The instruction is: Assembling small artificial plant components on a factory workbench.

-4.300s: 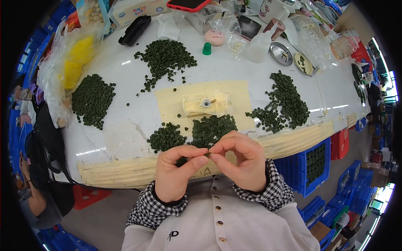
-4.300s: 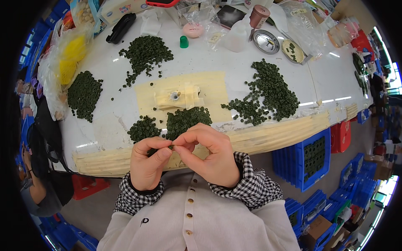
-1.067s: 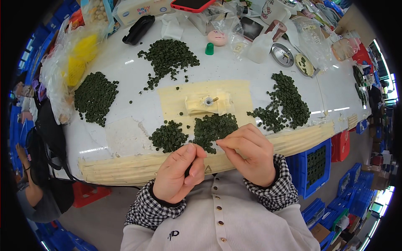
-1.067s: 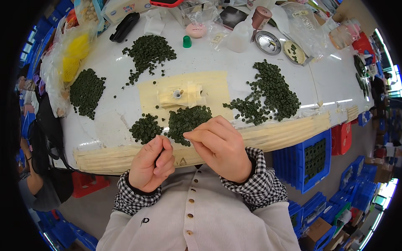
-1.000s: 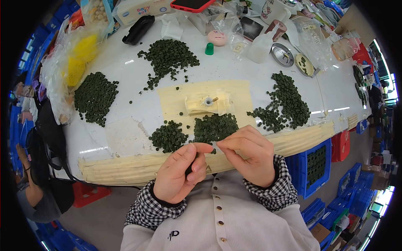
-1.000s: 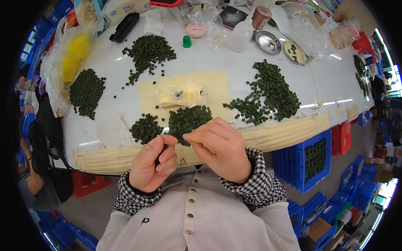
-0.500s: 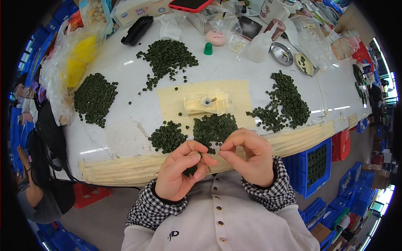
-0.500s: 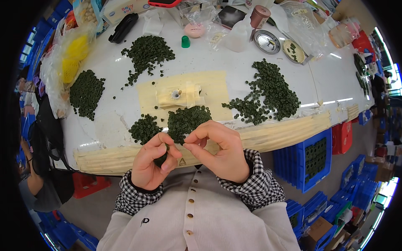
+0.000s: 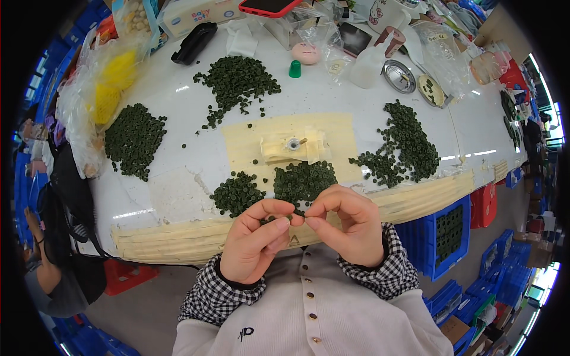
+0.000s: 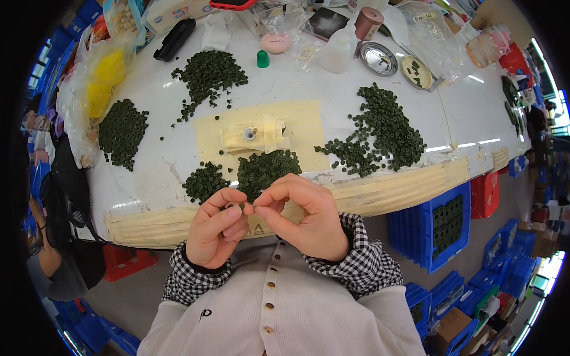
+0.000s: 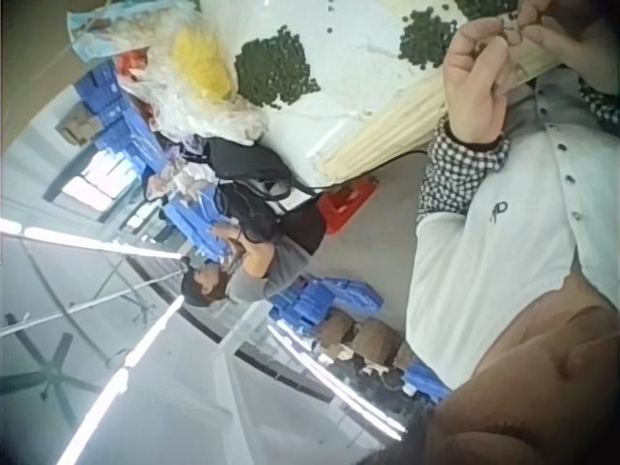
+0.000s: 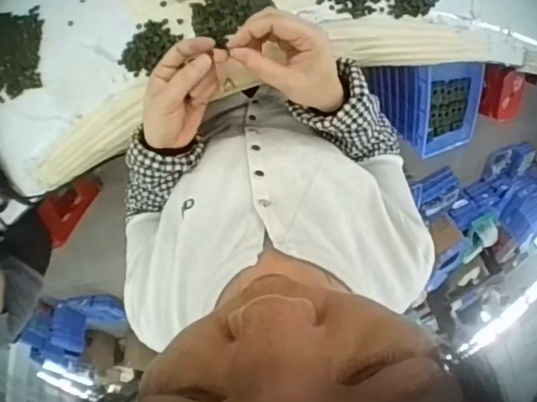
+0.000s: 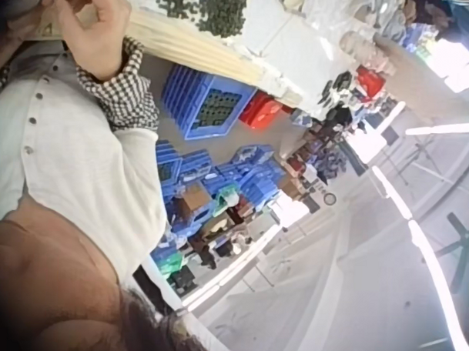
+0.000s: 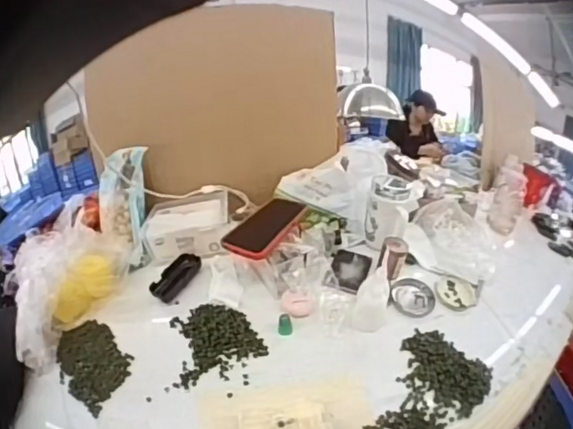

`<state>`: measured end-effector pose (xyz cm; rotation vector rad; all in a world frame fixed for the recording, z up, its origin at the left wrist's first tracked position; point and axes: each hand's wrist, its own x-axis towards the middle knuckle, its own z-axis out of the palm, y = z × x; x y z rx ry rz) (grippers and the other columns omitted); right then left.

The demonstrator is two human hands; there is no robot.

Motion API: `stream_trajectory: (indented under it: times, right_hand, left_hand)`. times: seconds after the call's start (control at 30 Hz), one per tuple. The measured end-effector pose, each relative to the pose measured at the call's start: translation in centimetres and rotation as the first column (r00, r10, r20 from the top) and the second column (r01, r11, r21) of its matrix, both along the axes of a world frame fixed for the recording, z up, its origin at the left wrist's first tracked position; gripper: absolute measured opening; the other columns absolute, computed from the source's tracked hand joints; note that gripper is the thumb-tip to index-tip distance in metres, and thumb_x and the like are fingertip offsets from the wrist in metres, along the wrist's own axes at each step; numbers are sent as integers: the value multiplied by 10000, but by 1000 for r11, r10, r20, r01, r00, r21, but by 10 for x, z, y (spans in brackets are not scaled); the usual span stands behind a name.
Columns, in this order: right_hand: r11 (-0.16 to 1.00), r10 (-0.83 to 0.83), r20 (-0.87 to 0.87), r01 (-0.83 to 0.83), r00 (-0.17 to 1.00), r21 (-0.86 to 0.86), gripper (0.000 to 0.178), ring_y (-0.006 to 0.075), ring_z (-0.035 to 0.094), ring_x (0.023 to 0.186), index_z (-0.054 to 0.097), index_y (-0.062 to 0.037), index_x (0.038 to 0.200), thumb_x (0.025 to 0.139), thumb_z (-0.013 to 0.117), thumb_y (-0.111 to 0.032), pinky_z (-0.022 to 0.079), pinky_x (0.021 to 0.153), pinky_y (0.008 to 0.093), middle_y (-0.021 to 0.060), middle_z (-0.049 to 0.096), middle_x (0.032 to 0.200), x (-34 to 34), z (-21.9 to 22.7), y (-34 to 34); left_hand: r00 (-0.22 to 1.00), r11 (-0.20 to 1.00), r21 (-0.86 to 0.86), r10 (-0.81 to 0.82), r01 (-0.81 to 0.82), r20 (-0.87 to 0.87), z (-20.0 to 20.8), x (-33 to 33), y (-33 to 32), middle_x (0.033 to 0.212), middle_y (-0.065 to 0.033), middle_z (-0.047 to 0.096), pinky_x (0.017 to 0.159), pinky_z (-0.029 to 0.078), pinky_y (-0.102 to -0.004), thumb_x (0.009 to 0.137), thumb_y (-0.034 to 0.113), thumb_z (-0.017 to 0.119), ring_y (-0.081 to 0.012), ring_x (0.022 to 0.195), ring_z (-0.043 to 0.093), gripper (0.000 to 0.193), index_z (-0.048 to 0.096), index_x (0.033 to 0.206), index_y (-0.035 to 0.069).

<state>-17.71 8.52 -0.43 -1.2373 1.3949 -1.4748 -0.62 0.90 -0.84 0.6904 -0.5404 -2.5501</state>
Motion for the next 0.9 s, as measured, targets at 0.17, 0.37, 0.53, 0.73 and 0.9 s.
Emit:
stream_trajectory:
  times: [0.17, 0.37, 0.53, 0.73, 0.9]
  right_hand:
    - [1000, -6, -34, 6, 999, -23, 105, 118, 566, 677, 635, -5, 842, 744, 665, 19, 450, 624, 233, 56, 609, 776, 1, 1, -1]
    - [999, -7, -49, 6, 999, -33, 103, 114, 576, 684, 638, -5, 846, 748, 660, 20, 455, 631, 230, 56, 610, 776, 2, 3, -2]
    - [1000, -2, 35, 2, 999, -11, 91, 110, 584, 688, 640, -1, 842, 755, 654, 21, 460, 635, 226, 60, 609, 781, 4, 1, -1]
    - [999, -43, -7, 43, 999, -19, 95, 117, 586, 677, 642, 1, 841, 750, 660, 21, 462, 631, 227, 68, 608, 792, 5, 2, -2]
    - [997, -71, -36, 71, 997, -16, 114, 137, 574, 736, 626, 23, 842, 738, 643, 67, 450, 671, 236, 87, 602, 831, 8, 4, -2]
  left_hand:
    - [1000, 1000, -24, -12, 12, 10, 0, 0, 0, 935, -91, 652, 537, 333, -177, 896, 36, 533, -31, 572, 377, 204, 596, 1086, 1]
    - [995, 992, -127, -10, 23, 102, 3, -2, 2, 899, -83, 657, 509, 316, -171, 895, 54, 555, -19, 576, 400, 200, 603, 1083, 2]
    - [997, 987, -162, 24, -11, 78, -2, -3, 4, 863, -65, 653, 504, 300, -171, 904, 94, 565, -21, 565, 384, 200, 621, 1069, -4]
    - [992, 986, -168, 20, 1, 125, -1, -4, 4, 815, -37, 635, 499, 284, -176, 911, 114, 563, -21, 565, 362, 199, 641, 1050, -4]
    - [986, 980, -198, 55, -23, 155, 0, -6, 6, 795, -25, 631, 491, 279, -176, 905, 118, 573, -16, 552, 350, 197, 645, 1050, 6]
